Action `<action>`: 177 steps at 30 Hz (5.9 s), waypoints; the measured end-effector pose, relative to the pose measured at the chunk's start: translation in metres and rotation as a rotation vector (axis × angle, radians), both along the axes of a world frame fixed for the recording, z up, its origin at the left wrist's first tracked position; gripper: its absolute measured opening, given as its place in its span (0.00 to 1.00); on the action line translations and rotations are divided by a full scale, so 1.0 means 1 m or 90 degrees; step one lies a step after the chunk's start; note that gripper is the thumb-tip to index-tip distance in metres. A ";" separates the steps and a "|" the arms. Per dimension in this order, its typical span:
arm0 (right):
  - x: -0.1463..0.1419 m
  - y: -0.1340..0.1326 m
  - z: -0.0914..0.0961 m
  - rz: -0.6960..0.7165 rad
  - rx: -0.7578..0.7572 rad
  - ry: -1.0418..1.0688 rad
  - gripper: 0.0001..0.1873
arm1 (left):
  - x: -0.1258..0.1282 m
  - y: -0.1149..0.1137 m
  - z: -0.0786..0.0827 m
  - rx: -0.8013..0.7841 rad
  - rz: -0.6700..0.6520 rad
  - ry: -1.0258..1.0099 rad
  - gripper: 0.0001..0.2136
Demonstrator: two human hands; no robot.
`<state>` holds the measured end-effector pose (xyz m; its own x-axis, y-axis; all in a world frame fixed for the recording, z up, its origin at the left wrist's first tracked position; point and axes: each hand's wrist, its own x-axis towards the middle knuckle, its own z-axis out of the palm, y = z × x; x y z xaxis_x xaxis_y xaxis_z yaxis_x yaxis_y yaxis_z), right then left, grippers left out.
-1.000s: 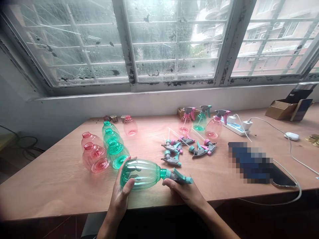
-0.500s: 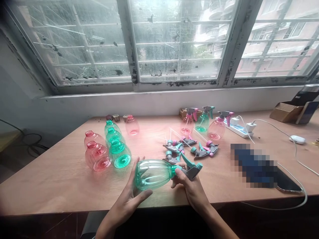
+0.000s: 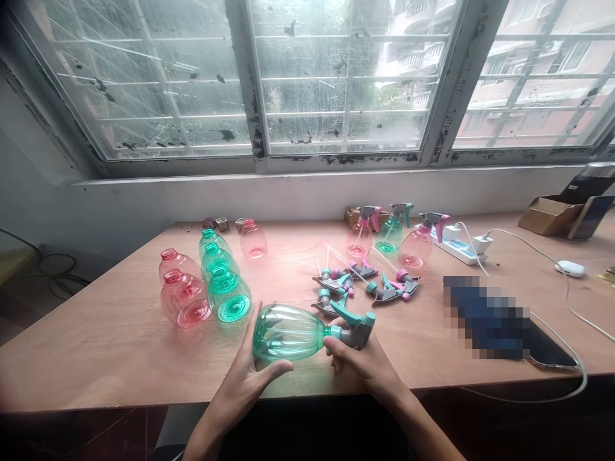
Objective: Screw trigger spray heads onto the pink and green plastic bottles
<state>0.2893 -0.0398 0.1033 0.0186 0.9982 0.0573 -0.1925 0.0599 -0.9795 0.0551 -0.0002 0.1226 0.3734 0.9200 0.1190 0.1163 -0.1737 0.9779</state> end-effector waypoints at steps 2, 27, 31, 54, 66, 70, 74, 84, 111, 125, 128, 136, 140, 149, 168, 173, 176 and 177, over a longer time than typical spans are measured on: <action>0.001 0.000 0.000 0.003 0.000 -0.008 0.17 | 0.000 0.002 0.000 -0.009 -0.012 -0.022 0.50; 0.003 -0.001 -0.001 -0.036 0.010 -0.035 0.20 | -0.002 0.002 -0.007 0.057 0.019 0.027 0.49; 0.004 -0.001 -0.001 -0.035 0.001 -0.036 0.21 | -0.001 0.003 -0.007 0.047 0.019 -0.008 0.45; 0.004 0.002 -0.005 -0.012 0.012 0.039 0.17 | 0.000 0.001 -0.001 0.040 -0.012 -0.010 0.50; 0.006 0.003 -0.010 -0.017 0.021 0.062 0.16 | -0.003 0.002 0.001 0.025 -0.069 0.013 0.43; 0.005 0.004 -0.008 -0.027 0.016 0.064 0.17 | -0.003 0.003 -0.002 0.033 -0.060 0.025 0.46; 0.004 0.003 -0.004 -0.037 0.012 0.058 0.19 | -0.002 0.003 -0.006 0.055 -0.033 0.050 0.46; 0.005 0.002 -0.005 -0.029 0.021 0.046 0.18 | -0.003 0.001 -0.001 0.036 -0.049 0.043 0.44; 0.006 0.003 -0.004 -0.035 0.008 0.039 0.18 | -0.003 0.006 -0.008 0.054 -0.046 0.015 0.43; 0.006 0.002 -0.007 -0.027 0.011 0.026 0.18 | -0.003 0.004 -0.002 0.032 -0.050 0.009 0.41; 0.006 0.002 -0.006 -0.027 0.015 0.019 0.18 | -0.003 0.005 -0.008 0.057 -0.038 0.019 0.42; 0.006 0.001 -0.007 -0.021 0.006 0.007 0.19 | -0.004 0.004 -0.008 0.019 -0.039 0.002 0.48; 0.006 0.002 -0.008 -0.016 -0.003 0.012 0.20 | -0.003 0.004 -0.006 -0.011 -0.038 -0.032 0.47; 0.006 0.002 -0.011 0.000 -0.007 0.015 0.19 | -0.003 0.006 -0.008 0.037 -0.027 -0.009 0.46; 0.006 0.003 -0.010 -0.016 -0.008 0.028 0.20 | -0.004 0.002 -0.006 0.033 -0.032 0.005 0.45; 0.005 0.002 -0.008 -0.013 -0.007 0.021 0.20 | -0.004 0.001 -0.004 0.037 -0.033 0.019 0.49; 0.006 0.001 -0.009 0.000 -0.008 0.027 0.19 | -0.005 0.001 -0.003 0.010 -0.041 0.002 0.48; 0.007 0.001 -0.010 0.004 -0.008 0.027 0.18 | -0.005 0.001 -0.004 0.002 -0.044 -0.006 0.47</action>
